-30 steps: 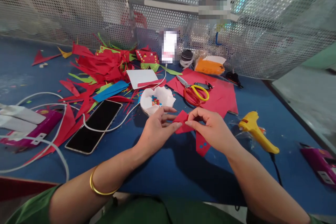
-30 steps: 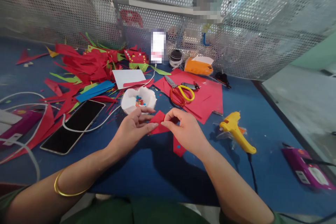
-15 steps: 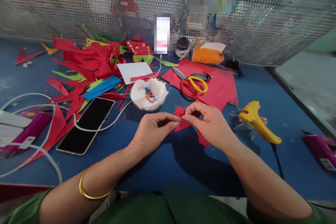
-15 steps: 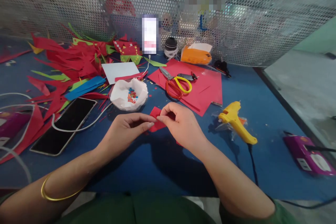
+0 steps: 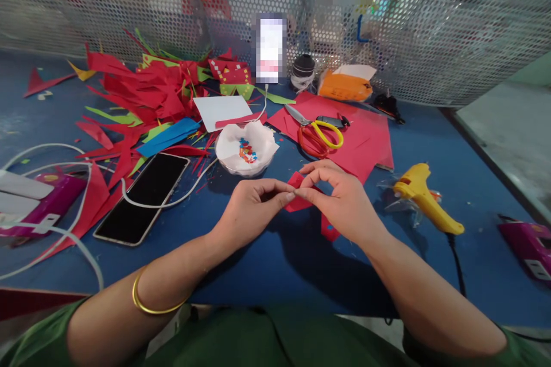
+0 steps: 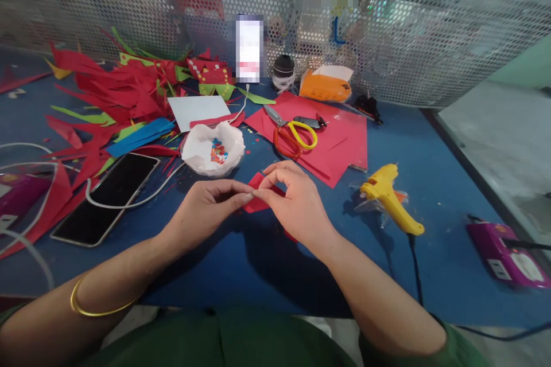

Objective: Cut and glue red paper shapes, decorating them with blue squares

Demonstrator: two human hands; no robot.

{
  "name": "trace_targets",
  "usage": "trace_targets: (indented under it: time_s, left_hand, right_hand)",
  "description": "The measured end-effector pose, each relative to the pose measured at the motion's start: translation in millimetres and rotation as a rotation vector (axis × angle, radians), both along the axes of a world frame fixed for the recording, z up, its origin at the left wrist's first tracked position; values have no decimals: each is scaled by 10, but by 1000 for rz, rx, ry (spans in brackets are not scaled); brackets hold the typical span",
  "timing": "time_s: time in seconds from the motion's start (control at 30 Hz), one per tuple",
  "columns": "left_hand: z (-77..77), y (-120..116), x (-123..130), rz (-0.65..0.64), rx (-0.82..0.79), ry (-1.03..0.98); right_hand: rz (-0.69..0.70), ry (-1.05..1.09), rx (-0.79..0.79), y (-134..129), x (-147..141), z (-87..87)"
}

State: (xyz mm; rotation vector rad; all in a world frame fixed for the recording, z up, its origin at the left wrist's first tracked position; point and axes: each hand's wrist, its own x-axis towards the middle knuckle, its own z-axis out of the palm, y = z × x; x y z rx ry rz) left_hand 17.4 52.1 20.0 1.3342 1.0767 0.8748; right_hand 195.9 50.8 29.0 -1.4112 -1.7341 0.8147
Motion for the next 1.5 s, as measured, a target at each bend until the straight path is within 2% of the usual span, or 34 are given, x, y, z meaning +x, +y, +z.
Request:
trace_targets:
  time_s: [0.3,0.53,0.7,1.0,1.13,1.37,1.5]
  left_hand:
    - [13,-5,6,-8,57,65]
    - [20,-9,7,82,135,23]
    - [18,-21,7,92,174,42]
    - [18,-39,7,82,195,57]
    - [14,-28,9,82,198,51]
    - [21,-16,2,75,150,18]
    - [36,-19,3,48,88,21]
  right_hand:
    - [16,28,-3,-7,-14,34]
    - [-122,59,168,-14,46,119]
    - [-67,43,100,-28,5,73]
    - [-27,26,121,-51,-39,32]
    - [-15,56,54,-52,-28,65]
    - [13,121,-176,36,110,118]
    - [37,94,-222,62,124,119]
